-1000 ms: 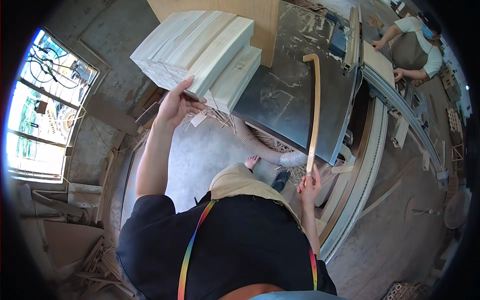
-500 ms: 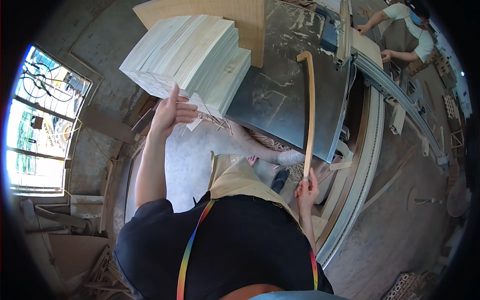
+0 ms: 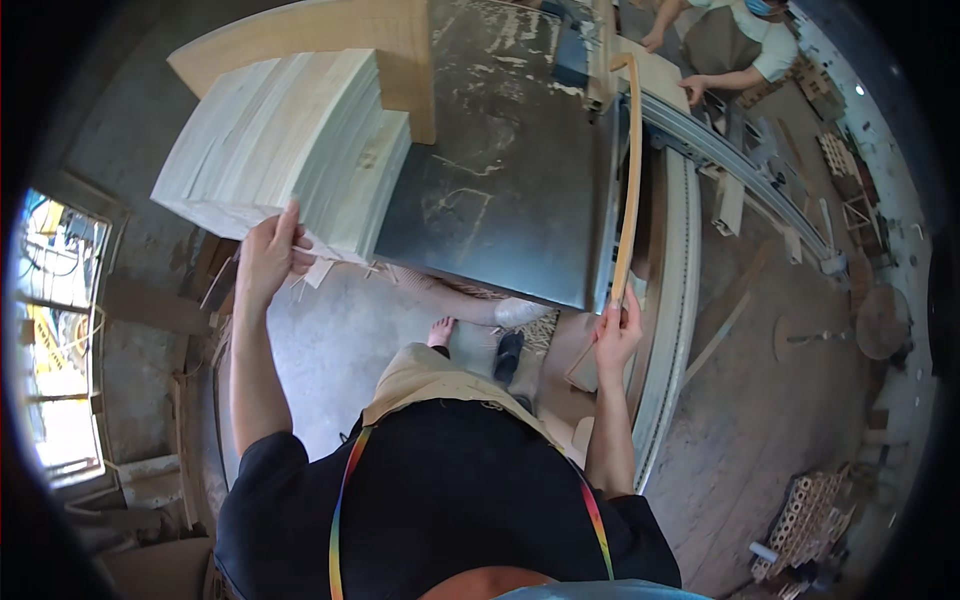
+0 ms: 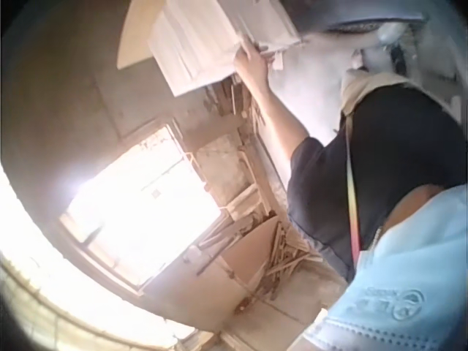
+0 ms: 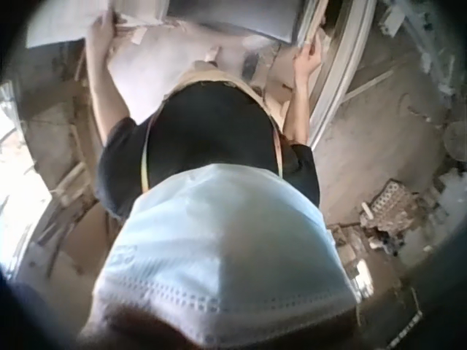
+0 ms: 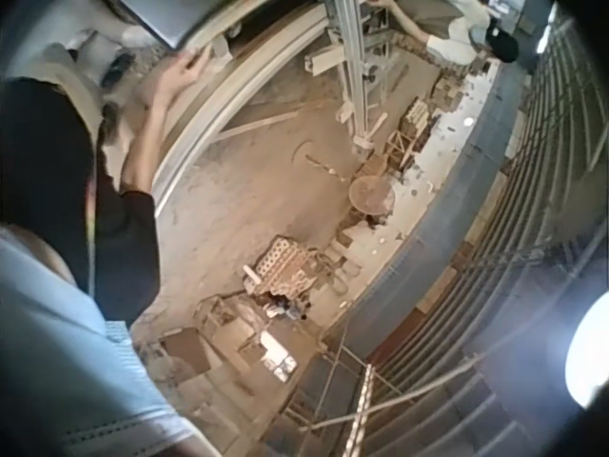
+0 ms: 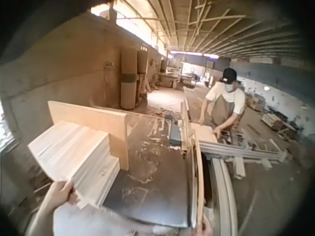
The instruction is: Operate a sliding table saw to cut wooden boards to specific dimensions.
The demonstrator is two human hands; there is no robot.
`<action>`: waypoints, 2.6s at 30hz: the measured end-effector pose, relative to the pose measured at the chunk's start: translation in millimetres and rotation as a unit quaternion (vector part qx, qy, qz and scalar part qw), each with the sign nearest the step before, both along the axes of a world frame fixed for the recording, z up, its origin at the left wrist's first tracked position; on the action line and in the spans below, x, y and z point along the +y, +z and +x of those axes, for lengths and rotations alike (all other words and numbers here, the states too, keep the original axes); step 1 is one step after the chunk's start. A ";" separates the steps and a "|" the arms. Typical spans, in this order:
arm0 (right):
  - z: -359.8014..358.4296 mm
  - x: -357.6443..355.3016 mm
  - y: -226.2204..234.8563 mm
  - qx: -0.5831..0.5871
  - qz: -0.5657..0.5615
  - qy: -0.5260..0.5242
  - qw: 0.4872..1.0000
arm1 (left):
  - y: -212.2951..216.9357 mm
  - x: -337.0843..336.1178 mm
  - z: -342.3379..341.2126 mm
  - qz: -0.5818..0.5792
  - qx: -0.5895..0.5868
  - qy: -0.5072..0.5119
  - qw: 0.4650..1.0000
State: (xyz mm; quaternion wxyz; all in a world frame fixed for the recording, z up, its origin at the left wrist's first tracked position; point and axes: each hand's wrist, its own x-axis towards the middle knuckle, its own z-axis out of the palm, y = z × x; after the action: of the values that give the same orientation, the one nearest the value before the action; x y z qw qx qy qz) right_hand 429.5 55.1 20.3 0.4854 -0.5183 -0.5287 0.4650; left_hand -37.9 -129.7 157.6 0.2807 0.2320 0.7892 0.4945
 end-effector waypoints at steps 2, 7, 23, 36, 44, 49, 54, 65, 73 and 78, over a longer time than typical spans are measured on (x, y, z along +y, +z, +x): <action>-2.8 27.8 5.6 0.004 0.015 -0.023 1.000 | -2.0 -1.3 -1.5 0.024 -0.026 0.009 0.999; -11.0 110.0 7.1 -0.205 0.098 -0.055 0.972 | -15.2 -20.0 -3.6 0.044 -0.042 -0.060 0.996; -137.8 383.8 35.4 -0.350 0.105 -0.011 0.931 | -138.6 31.7 31.8 -0.164 -0.307 -0.244 0.905; -138.7 305.9 -6.8 -0.433 0.093 0.016 0.896 | -142.5 156.9 22.8 -0.167 -0.281 -0.321 0.889; -143.7 292.0 -11.8 -0.424 0.104 0.029 0.899 | -148.1 268.6 74.2 -0.154 -0.372 -0.347 0.847; -142.3 281.2 0.6 -0.448 0.060 0.035 0.891 | -172.3 333.6 104.9 -0.109 -0.454 -0.314 0.826; -134.4 247.3 5.0 -0.406 0.043 0.046 0.912 | -196.7 394.3 138.8 -0.077 -0.510 -0.307 0.800; -14.5 45.5 6.5 -0.313 -0.004 0.023 0.949 | -215.7 453.3 238.9 -0.003 -0.667 -0.223 0.711; 29.8 35.6 16.6 -0.347 0.052 -0.018 0.936 | -189.5 414.7 263.5 0.049 -0.600 -0.197 0.774; 32.0 49.6 13.9 -0.213 0.011 -0.013 0.977 | -158.0 352.8 224.0 0.025 -0.481 -0.223 0.848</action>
State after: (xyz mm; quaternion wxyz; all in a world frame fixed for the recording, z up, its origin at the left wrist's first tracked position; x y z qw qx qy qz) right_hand 461.5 104.7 34.2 0.3732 -0.6069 -0.6186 0.3314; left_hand 186.1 223.1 -0.4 0.7218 0.1420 0.4700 0.4877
